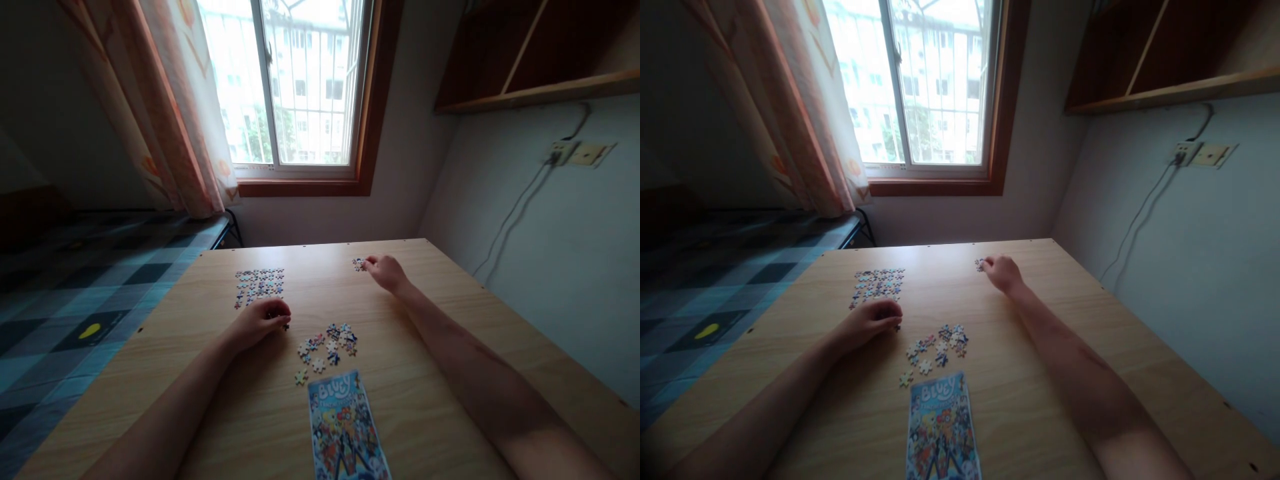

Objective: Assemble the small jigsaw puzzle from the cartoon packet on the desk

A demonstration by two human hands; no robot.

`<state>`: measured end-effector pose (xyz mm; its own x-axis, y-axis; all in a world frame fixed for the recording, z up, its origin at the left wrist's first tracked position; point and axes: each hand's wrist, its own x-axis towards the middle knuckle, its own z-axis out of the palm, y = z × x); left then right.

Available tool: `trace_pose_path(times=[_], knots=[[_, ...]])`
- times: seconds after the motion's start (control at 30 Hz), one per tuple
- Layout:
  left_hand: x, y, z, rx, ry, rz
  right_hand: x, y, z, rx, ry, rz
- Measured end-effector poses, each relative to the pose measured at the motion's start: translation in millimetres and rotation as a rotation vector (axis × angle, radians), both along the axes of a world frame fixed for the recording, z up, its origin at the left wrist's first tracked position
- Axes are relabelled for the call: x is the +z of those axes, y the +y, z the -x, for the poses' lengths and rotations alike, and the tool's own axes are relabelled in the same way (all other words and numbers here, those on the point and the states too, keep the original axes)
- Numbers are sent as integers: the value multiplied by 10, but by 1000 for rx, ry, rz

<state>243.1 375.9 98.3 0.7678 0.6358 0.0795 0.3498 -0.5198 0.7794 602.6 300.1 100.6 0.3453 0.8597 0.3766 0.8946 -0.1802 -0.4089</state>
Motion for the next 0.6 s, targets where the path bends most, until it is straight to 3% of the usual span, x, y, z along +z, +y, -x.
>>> trace_pose_path(times=[0.1,0.2,0.33,0.6], knots=[[17,-25,-11,4,5,6,-86,-42,-408,-124,43,50],[39,-54,-26,17,6,-2,-254,-80,-582,-174,65,78],[50,-76,-35,32,25,-53,-384,-70,-612,-204,59,62],[23,-62,-21,24,18,-86,-329,-117,-593,-116,-9,85]])
